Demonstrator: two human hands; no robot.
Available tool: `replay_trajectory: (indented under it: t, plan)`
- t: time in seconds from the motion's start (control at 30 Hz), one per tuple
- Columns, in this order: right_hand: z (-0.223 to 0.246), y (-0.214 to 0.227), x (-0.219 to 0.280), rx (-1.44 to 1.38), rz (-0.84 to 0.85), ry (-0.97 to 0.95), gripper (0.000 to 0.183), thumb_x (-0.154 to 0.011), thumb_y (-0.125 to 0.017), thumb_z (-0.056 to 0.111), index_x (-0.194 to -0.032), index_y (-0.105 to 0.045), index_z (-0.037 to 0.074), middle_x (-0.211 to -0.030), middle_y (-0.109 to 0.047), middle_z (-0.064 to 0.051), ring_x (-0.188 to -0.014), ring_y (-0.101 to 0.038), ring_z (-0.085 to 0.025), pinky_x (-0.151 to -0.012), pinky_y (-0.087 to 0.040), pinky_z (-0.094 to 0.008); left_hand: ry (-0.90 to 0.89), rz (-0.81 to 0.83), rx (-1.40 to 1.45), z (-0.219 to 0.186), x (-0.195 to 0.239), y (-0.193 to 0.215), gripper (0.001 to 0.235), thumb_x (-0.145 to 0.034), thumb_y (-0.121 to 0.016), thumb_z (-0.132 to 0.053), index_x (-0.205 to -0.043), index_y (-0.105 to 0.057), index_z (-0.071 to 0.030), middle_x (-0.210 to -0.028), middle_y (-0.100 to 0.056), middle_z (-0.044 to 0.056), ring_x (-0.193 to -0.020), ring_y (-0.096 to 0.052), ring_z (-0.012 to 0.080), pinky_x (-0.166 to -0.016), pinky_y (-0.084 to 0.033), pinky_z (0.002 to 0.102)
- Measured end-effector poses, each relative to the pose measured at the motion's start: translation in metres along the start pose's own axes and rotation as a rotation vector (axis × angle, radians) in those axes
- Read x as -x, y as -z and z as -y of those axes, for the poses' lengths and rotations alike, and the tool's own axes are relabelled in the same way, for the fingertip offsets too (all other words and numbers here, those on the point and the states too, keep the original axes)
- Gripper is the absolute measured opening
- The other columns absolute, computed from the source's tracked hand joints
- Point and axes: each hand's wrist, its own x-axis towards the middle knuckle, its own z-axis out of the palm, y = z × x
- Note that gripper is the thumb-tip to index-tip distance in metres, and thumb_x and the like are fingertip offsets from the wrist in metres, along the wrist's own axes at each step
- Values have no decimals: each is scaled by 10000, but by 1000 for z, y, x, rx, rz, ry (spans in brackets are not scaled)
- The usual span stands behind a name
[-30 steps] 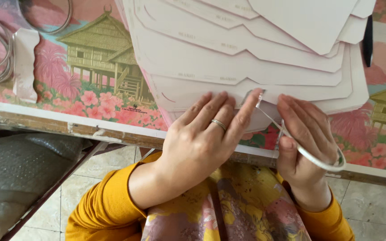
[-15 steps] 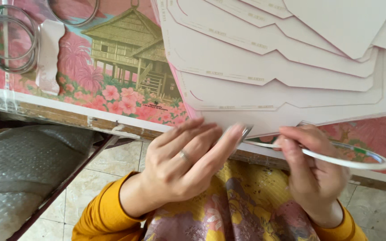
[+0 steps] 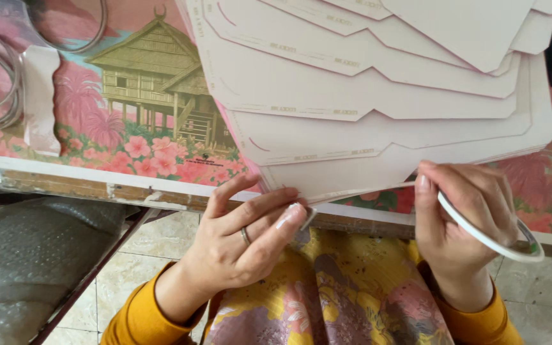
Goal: The person applies clear adhesive tape to the edges of a stack of white paper sheets. They hold the stack with one hand and press the tape down with the other, working along the edges to secure the papers together.
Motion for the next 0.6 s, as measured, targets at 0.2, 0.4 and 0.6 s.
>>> replay_trajectory:
  t: [0.2, 0.4, 0.6]
  plan:
    - [-5, -1, -15, 61, 48, 126, 47, -937, -702, -78, -902, -679, -57, -862, -664, -164, -755, -572, -314, -743, -479, -402, 102, 131, -224, -30, -41, -5, 339, -988, -362, -43, -1269, -548, 4, -1194, -715, 35, -1181, -613, 169, -1073, -304, 470]
    - [-9, 14, -16, 56, 124, 164, 139, -955, -635, 82, -968, -695, -43, -941, -693, -133, -862, -628, -277, -816, -519, -411, -96, 147, -418, -44, -68, -66, 504, -1103, -508, -75, -1509, -247, -219, -1093, -745, 98, -1118, -752, 189, -1189, -531, 375]
    - [-24, 4, -12, -90, 7, 144, 336, -1024, -428, 101, -1151, -595, -161, -1116, -647, -313, -1042, -667, -455, -939, -549, -521, 34, 84, -436, -23, -77, -30, 402, -1018, -463, -13, -1401, -446, -134, -1017, -689, 40, -1010, -725, 196, -961, -598, 331]
